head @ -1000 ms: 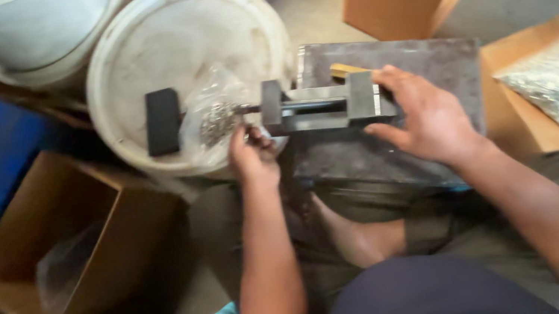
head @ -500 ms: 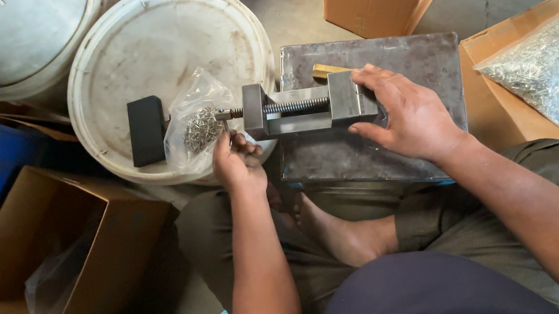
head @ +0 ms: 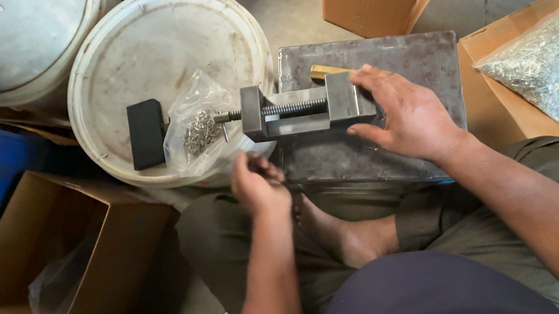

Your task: The person sits on the floor and uses a bench vise to assemble small metal components. They pick up metal pieces from a plastic bag and a metal plate, place them into the vise, and tighten the screw mechanism to secure the parts.

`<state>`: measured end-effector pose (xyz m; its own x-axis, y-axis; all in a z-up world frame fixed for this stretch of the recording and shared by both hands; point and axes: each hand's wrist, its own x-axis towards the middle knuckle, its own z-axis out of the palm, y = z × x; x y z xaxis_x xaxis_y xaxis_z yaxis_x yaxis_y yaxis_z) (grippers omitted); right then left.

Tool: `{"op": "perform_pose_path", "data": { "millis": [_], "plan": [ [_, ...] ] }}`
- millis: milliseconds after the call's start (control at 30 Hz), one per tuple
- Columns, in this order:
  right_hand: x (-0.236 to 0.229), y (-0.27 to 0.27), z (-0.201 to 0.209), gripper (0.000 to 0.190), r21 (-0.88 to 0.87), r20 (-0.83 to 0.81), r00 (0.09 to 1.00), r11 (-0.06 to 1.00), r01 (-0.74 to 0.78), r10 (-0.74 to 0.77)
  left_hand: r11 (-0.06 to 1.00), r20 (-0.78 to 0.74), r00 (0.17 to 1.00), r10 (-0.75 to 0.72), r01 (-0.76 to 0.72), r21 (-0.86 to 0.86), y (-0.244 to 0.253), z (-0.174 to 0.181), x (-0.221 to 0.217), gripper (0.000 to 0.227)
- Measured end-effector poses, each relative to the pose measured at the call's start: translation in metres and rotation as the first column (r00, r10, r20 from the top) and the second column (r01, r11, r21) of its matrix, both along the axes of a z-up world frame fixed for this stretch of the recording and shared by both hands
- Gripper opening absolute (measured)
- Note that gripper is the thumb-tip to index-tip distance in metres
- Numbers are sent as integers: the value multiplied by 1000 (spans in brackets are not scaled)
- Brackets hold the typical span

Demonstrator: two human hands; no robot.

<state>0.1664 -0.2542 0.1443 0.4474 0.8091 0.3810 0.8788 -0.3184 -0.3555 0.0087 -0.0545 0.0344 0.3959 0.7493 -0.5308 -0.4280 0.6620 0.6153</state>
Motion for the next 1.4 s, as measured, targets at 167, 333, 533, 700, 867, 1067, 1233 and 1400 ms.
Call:
{"op": "perform_pose_path", "data": {
  "millis": [167, 333, 533, 700, 867, 1067, 1233, 1400],
  "plan": [
    [3, -2, -1, 78, -45, -3, 1000, 999, 12, -12, 971, 232, 943, -237, 238, 24, -54, 15, -8, 24],
    [4, 0, 1, 79, -76, 42, 999, 997, -12, 15, 778, 267, 764, -588, 624, -72, -88, 9, 33, 34],
    [3, 0, 1, 84, -76, 34, 999, 997, -18, 20, 869, 417, 820, -392, 479, -126, -109, -17, 69, 28],
    [2, 0, 1, 87, -115, 47, 999, 993, 2, 3, 833, 353, 823, -445, 525, -175, -103, -19, 71, 37],
    [0, 3, -1, 92, -112, 84, 996, 994, -9, 18, 834, 355, 819, -452, 529, -158, -104, -17, 66, 38],
    [9, 3, 1, 82, -183, 149, 986, 982, -53, 81, 842, 403, 790, -462, 533, -78, -101, -11, 64, 33],
    [11, 1, -7, 74, -178, 212, 970, 981, -83, 120, 835, 446, 777, -445, 540, -107, -98, -10, 59, 30],
    [4, -2, -14, 71, -204, 202, 974, 977, -57, 99, 819, 434, 764, -477, 565, -94, -96, -9, 58, 37]
  ]
}}
